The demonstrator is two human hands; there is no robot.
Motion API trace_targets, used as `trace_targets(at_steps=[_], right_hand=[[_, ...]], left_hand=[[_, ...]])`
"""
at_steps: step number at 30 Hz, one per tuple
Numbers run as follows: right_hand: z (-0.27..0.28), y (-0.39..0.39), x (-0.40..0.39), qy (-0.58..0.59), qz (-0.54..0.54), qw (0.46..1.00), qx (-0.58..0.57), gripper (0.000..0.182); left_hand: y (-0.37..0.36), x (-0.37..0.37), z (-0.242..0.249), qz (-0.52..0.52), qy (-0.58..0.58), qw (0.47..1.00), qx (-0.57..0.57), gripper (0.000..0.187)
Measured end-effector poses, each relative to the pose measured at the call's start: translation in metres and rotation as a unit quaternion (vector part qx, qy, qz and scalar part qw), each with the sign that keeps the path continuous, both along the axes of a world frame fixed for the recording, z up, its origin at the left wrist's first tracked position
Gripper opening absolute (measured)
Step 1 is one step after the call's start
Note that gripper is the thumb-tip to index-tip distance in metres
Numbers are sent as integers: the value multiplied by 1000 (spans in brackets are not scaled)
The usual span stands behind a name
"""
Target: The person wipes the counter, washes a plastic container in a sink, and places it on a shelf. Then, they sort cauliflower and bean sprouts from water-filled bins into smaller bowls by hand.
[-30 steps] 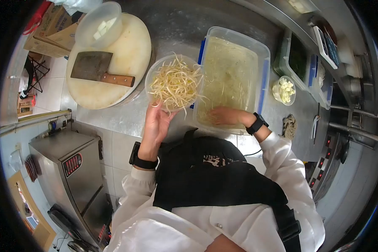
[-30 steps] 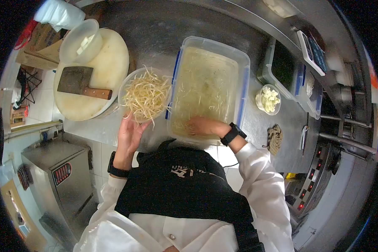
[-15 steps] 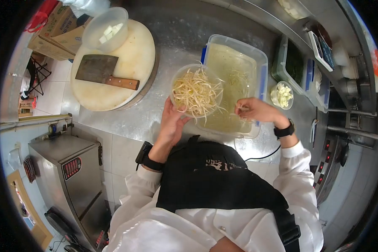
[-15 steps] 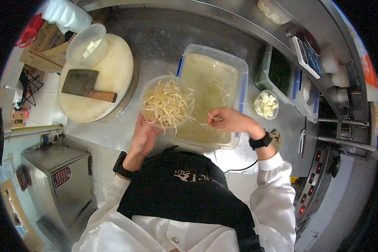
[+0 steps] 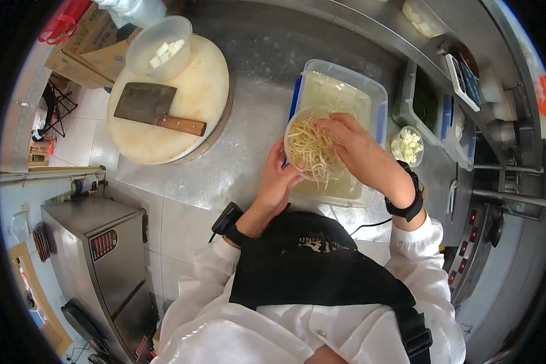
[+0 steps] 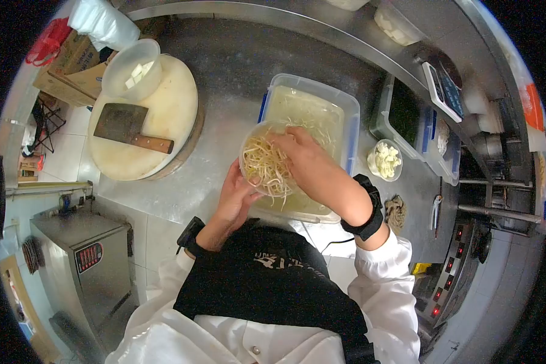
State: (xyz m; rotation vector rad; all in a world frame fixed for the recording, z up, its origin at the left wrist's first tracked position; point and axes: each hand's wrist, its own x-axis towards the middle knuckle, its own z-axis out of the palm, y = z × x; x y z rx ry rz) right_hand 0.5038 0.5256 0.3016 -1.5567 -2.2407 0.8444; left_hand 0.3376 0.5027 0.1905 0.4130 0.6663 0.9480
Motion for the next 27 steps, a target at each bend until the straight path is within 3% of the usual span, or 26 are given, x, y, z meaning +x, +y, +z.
trace_targets(at_steps=[5,9,12,14,15,17,19,20,21,22,23,24,25,27], right_hand=[[-12,-8,-5,-82,67,990,90,57],[34,-5,12,-14,57,998,35,56],[47,-2,35,68,25,997,3,48],[45,0,52,210,-70,973,-71,40],[36,2,65,210,-70,973,-72,40],[-11,5,93,470,-133,855,-174,33],[-87,7,111,468,-186,851,-149,28],[-130,-1,118,289,-183,931,-126,26],[-163,-8,123,99,-171,975,-100,26],[-177,-14,119,100,-170,975,-101,26],[-187,-24,109,-68,-154,986,12,25],[-193,-30,104,-232,-132,956,125,24],[-189,-30,100,-229,-130,957,122,24],[-177,-30,97,-160,10,982,100,20]], left_hand=[[3,4,-7,-31,-9,999,-20,62],[4,-2,-4,-36,-26,999,-21,57],[5,-7,-5,-32,-50,998,-11,58],[6,-10,-6,-25,-62,998,-8,58],[7,-12,-4,-25,-72,997,-5,58],[6,-16,-1,-27,-82,996,-6,59],[5,-19,2,-19,-83,996,-15,59],[3,-20,3,-19,-82,996,-18,59],[2,-22,4,-16,-83,996,-14,59],[2,-23,5,-12,-83,996,-8,58],[2,-25,6,-10,-81,997,-10,58],[2,-26,6,-10,-89,996,0,58],[1,-28,7,-9,-96,995,9,58],[2,-30,8,-9,-93,995,15,58]])
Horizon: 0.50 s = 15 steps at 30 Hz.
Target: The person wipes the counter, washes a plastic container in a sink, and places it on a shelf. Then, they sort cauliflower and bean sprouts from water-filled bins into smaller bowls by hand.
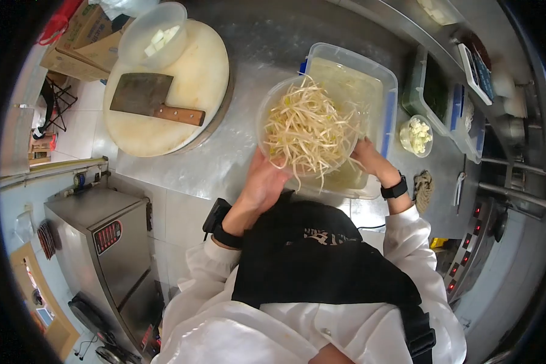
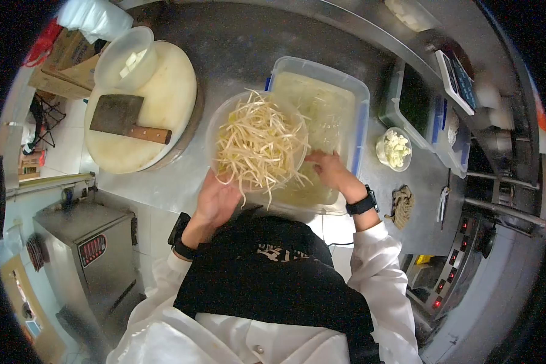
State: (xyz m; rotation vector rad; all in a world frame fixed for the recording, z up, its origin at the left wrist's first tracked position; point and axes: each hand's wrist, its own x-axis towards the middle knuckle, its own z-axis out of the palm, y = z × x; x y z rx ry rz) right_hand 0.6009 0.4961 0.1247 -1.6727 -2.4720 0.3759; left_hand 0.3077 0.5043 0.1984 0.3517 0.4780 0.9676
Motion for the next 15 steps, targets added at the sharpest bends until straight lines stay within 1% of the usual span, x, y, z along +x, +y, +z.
trace_targets(at_steps=[1,2,3,4,6,7,8,10,14,15], right_hand=[[21,6,-8,1,0,1000,0,20],[53,15,-20,152,-106,982,-21,19],[78,21,-28,297,-208,931,-42,19],[94,20,-31,297,-210,930,-44,19],[121,10,-36,340,-127,930,51,18],[130,6,-51,392,-66,913,96,20],[137,4,-61,390,-67,913,98,20],[145,1,-78,276,41,950,144,24],[145,2,-90,267,61,952,136,26],[145,6,-91,258,65,956,125,23]], left_hand=[[1,1,1,2,-2,1000,8,59],[2,3,5,3,-2,1000,8,59],[3,6,9,20,4,1000,8,60],[3,8,12,35,9,999,7,60],[7,12,7,35,4,999,9,60],[8,14,5,38,-2,999,12,61],[10,16,5,35,-4,999,12,61],[11,16,6,24,45,999,6,61],[10,26,12,24,42,999,2,63],[8,27,17,28,52,998,10,66]])
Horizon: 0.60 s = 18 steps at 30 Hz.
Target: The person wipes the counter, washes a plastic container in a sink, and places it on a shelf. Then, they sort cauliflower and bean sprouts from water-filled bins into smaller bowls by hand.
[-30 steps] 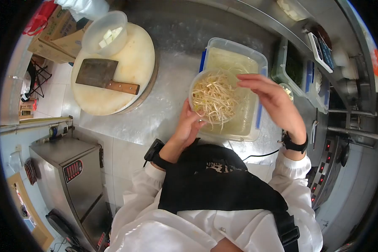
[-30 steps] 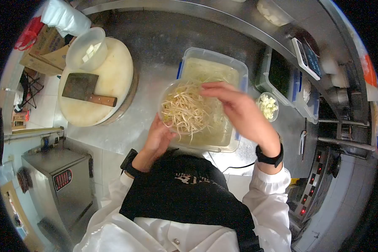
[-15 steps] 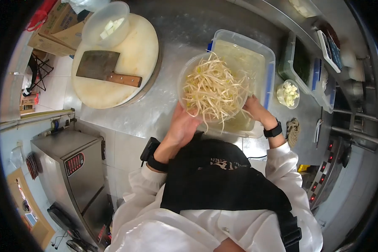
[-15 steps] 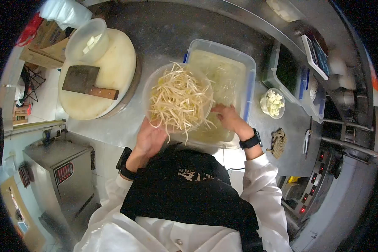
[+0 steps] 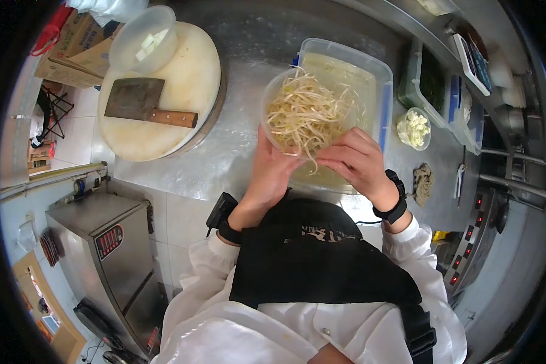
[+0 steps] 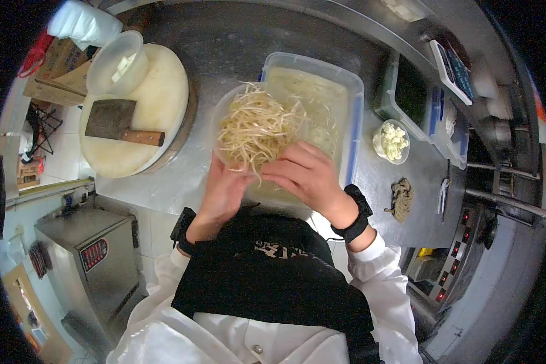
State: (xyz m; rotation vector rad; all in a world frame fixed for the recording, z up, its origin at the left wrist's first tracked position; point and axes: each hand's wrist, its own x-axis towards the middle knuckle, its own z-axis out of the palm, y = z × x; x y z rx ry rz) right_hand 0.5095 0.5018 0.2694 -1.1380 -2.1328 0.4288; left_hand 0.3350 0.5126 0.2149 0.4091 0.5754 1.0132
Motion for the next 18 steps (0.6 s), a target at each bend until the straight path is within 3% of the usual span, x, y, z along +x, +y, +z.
trace_targets(at_steps=[4,8,11,13,16,18], right_hand=[[-6,7,-21,19,-50,997,-61,17],[-11,14,-29,-33,-55,995,-73,17],[-8,16,-25,-11,-31,993,-116,21],[9,20,-7,103,-4,948,-302,22],[-3,37,47,49,-137,948,-285,26],[-44,45,90,40,-168,948,-269,29]], left_hand=[[-5,6,-15,-13,55,997,60,74],[-8,5,-26,-23,37,998,48,65],[-3,-3,-28,-16,54,998,40,74],[0,-14,-22,-37,60,997,-31,67],[1,-32,-43,-6,63,997,-53,58],[3,-43,-48,10,63,997,-46,52]])
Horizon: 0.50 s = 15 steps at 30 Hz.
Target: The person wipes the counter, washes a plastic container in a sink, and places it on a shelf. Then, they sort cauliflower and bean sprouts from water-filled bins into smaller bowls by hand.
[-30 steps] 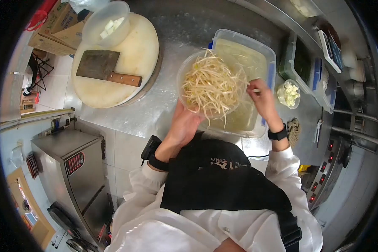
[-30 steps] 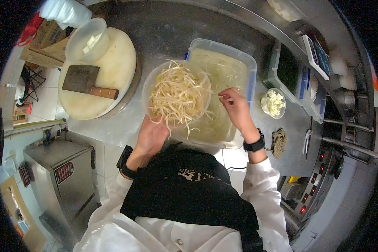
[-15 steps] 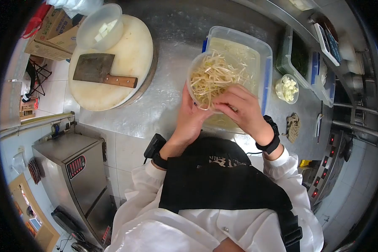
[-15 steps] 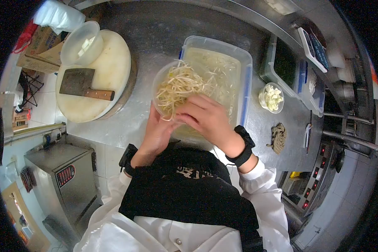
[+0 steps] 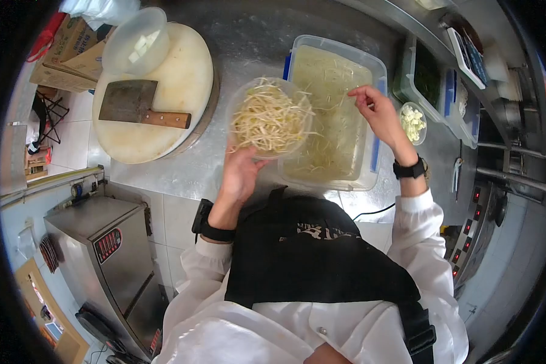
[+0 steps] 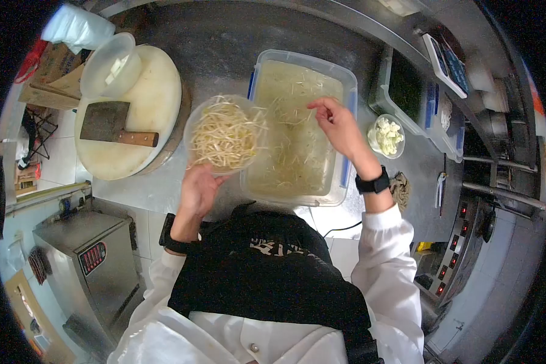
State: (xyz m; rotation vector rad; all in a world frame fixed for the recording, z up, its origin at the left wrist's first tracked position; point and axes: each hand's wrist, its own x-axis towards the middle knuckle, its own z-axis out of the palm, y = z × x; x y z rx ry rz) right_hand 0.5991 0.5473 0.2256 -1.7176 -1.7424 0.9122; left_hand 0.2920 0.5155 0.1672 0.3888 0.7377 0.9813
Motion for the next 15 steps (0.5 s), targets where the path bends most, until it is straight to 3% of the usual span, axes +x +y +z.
trace_targets(at_steps=[2,5,9,11,15], right_hand=[[-49,-4,31,-133,-3,989,-65,39],[-82,-23,23,-164,25,976,-141,52],[-106,-38,-16,-104,104,976,-162,62],[-107,-45,-39,-90,217,960,-154,59],[-114,-59,-60,-55,318,930,-175,51]], left_hand=[[1,-11,-6,16,2,1000,8,47],[2,-19,-11,34,-3,999,-22,48],[3,-17,2,57,-22,998,-5,51],[3,-17,1,68,-45,997,-14,53],[3,-17,0,55,-73,995,-26,53]])
